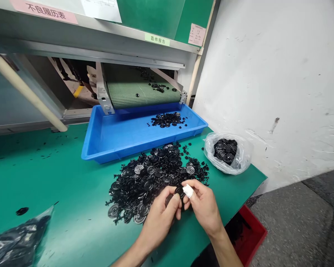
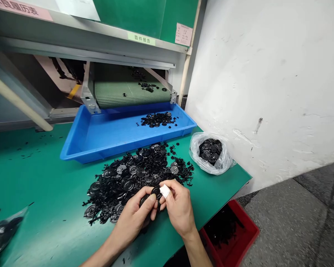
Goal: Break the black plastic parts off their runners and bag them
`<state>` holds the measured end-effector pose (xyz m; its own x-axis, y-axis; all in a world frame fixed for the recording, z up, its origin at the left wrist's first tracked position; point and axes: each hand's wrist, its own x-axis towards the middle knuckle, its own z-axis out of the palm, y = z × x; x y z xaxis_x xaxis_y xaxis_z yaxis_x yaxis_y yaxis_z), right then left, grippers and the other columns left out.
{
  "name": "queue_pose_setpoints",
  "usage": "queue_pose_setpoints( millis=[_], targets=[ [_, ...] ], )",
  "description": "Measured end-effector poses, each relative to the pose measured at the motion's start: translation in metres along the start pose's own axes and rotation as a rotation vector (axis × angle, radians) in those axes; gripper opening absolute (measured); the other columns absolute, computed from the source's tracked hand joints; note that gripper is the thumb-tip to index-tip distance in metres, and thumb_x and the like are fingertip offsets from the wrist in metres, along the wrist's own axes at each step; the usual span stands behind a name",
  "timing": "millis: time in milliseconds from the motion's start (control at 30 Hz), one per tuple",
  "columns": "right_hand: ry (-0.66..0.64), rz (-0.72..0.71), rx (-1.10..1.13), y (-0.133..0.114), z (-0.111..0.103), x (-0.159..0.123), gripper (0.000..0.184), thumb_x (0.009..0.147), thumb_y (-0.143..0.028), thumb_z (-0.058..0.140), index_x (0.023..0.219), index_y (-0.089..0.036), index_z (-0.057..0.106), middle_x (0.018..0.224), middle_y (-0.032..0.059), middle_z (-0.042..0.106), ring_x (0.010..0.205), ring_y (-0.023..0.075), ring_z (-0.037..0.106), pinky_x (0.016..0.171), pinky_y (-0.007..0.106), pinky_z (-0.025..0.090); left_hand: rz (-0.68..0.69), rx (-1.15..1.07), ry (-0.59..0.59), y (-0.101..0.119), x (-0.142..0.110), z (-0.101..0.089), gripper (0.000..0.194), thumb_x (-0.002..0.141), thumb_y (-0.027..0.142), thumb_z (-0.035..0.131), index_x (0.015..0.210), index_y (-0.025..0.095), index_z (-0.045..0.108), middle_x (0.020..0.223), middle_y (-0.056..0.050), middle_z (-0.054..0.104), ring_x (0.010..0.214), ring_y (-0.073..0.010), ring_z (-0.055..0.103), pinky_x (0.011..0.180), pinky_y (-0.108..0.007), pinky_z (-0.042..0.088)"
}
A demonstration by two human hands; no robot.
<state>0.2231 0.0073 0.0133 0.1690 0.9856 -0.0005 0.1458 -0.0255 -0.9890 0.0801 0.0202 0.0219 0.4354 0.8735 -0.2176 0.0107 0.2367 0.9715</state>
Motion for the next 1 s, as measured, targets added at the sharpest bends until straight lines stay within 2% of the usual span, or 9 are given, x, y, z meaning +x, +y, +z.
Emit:
queue_pose_setpoints(
  millis=[233, 367, 467, 567, 633, 733, 800, 900, 1000],
  targets=[
    [-0.034, 0.018, 0.079, -0.006, 0.008, -0.004, 0.014, 0.083, -0.026, 0.058, 0.091, -0.019, 0.067, 0.077, 0.0019, 0.066, 0.06, 0.0137, 0.064, 0.055, 0.024, 0.055, -0.06, -0.101, 0.038, -0.009, 0.002, -0.002, 0.03, 0.089, 0.051, 0.05, 0.089, 0.021, 0.054, 0.053, 0.006, 0.051, 0.043, -0.0071, 0.031, 0.039, -0.016, 0.021],
    [-0.069, -0.098, -0.11, -0.005, 0.01, -0.004, 0.014, 0.086, -0.019, 0.055, 0.085, -0.022, 0.069, 0.076, 0.0009, 0.067, 0.06, 0.014, 0.063, 0.055, 0.024, 0.051, -0.075, -0.191, 0.119, -0.008, 0.006, -0.005, 0.035, 0.086, 0.054, 0.055, 0.078, 0.021, 0.05, 0.049, 0.007, 0.048, 0.039, -0.0048, 0.027, 0.037, -0.014, 0.018],
    [-0.044, -0.216, -0.327, -0.004, -0.007, 0.009, 0.026, 0.086, -0.009, 0.045, 0.092, -0.022, 0.067, 0.077, 0.0007, 0.067, 0.067, 0.0153, 0.064, 0.062, 0.026, 0.05, -0.101, -0.294, 0.158, -0.003, 0.009, -0.009, 0.032, 0.086, 0.049, 0.058, 0.077, 0.019, 0.054, 0.049, 0.006, 0.051, 0.038, -0.0041, 0.026, 0.035, -0.013, 0.017],
    [-0.062, -0.373, -0.541, -0.004, -0.032, 0.036, 0.038, 0.082, -0.001, 0.038, 0.099, -0.021, 0.065, 0.101, 0.0048, 0.066, 0.09, 0.0183, 0.063, 0.081, 0.03, 0.049, -0.132, -0.434, 0.165, 0.002, 0.012, -0.012, 0.023, 0.083, 0.04, 0.065, 0.093, 0.02, 0.06, 0.069, 0.0, 0.064, 0.044, -0.0059, 0.039, 0.033, -0.012, 0.022],
    [-0.051, -0.402, -0.688, -0.005, -0.045, 0.058, 0.04, 0.082, -0.001, 0.038, 0.106, -0.019, 0.064, 0.112, 0.0073, 0.063, 0.101, 0.0204, 0.06, 0.089, 0.032, 0.045, -0.151, -0.51, 0.161, 0.003, 0.013, -0.013, 0.03, 0.08, 0.035, 0.07, 0.106, 0.021, 0.06, 0.083, -0.003, 0.066, 0.05, -0.007, 0.045, 0.032, -0.012, 0.025],
    [-0.128, -0.325, -0.919, -0.006, -0.051, 0.087, 0.039, 0.081, -0.002, 0.044, 0.112, -0.017, 0.063, 0.109, 0.009, 0.061, 0.093, 0.0207, 0.061, 0.078, 0.03, 0.045, -0.193, -0.56, 0.139, 0.003, 0.015, -0.015, 0.033, 0.078, 0.031, 0.072, 0.107, 0.016, 0.064, 0.089, -0.007, 0.067, 0.05, -0.0051, 0.045, 0.032, -0.011, 0.028],
    [-0.197, -0.288, -1.004, -0.006, -0.049, 0.098, 0.033, 0.081, -0.003, 0.046, 0.102, -0.018, 0.067, 0.104, 0.0077, 0.061, 0.082, 0.0184, 0.06, 0.067, 0.027, 0.042, -0.211, -0.585, 0.119, 0.003, 0.016, -0.017, 0.032, 0.078, 0.03, 0.074, 0.105, 0.015, 0.066, 0.092, -0.008, 0.067, 0.049, -0.0035, 0.043, 0.033, -0.011, 0.03],
    [-0.22, -0.289, -1.0, -0.005, -0.047, 0.105, 0.026, 0.079, -0.002, 0.047, 0.082, -0.019, 0.066, 0.089, 0.0037, 0.06, 0.071, 0.0149, 0.056, 0.06, 0.024, 0.036, -0.204, -0.642, 0.097, 0.002, 0.017, -0.019, 0.03, 0.076, 0.03, 0.075, 0.103, 0.017, 0.067, 0.089, -0.005, 0.063, 0.054, -0.0049, 0.045, 0.032, -0.01, 0.03],
    [-0.214, -0.313, -0.956, -0.002, -0.048, 0.104, 0.025, 0.076, -0.001, 0.046, 0.076, -0.02, 0.062, 0.08, 0.0004, 0.059, 0.068, 0.0134, 0.054, 0.061, 0.023, 0.035, -0.211, -0.71, 0.083, 0.002, 0.016, -0.02, 0.024, 0.079, 0.035, 0.072, 0.093, 0.017, 0.068, 0.081, -0.001, 0.055, 0.057, -0.0065, 0.047, 0.031, -0.01, 0.03]
  ],
)
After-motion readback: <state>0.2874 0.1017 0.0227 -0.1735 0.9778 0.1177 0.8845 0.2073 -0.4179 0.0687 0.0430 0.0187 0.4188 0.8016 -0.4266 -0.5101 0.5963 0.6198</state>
